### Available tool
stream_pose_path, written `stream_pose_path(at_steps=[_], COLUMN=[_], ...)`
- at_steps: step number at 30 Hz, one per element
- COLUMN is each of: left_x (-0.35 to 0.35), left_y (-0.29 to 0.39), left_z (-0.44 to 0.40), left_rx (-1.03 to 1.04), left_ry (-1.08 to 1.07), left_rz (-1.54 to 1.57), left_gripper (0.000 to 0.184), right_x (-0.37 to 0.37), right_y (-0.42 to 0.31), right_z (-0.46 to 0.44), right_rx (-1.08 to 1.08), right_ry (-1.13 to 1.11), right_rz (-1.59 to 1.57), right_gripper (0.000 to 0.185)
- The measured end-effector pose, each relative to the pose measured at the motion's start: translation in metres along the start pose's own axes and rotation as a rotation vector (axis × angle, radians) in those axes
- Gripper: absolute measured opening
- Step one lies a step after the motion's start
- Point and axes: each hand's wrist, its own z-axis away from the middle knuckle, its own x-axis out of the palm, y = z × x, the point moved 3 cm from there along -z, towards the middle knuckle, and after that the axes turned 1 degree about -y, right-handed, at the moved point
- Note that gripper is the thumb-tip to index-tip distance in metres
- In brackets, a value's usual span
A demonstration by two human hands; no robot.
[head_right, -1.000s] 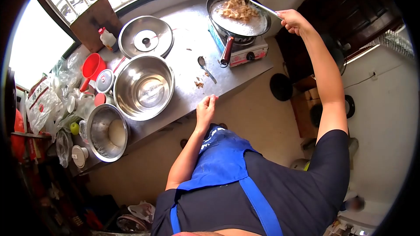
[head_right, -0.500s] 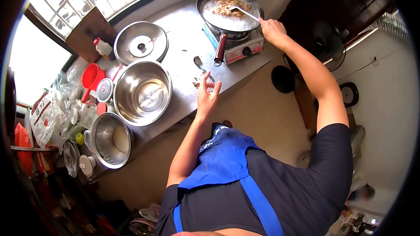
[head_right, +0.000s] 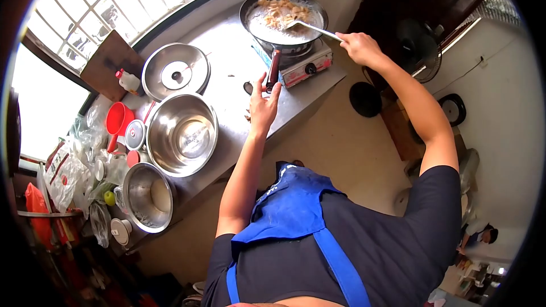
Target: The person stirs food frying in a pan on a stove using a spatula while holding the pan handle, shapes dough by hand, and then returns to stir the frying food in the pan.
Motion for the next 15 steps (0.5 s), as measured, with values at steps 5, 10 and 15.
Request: stream_pose_path(at_steps=[5, 10, 15], left_x=[0.006, 0.018, 0.021], left_y=[0.015, 0.015, 0.005], left_z=[0.003, -0.011, -0.019], left_rx=[0.116, 0.148, 0.161], left_ry=[0.049, 0.104, 0.144], left_rz=[0.002, -0.09, -0.237], left_gripper=[0.063, 0.056, 0.053], right_x=[-0.016, 0.005, 0.042], right_y=[0.029, 0.044, 0.06], right_z=[-0.004, -0.048, -0.103], right_rx=[0.169, 0.181, 0.235], right_ry=[-0.05, 0.051, 0.087], right_rz=[-0.307, -0.373, -0.356], right_gripper=[0.036, 0.036, 0.037])
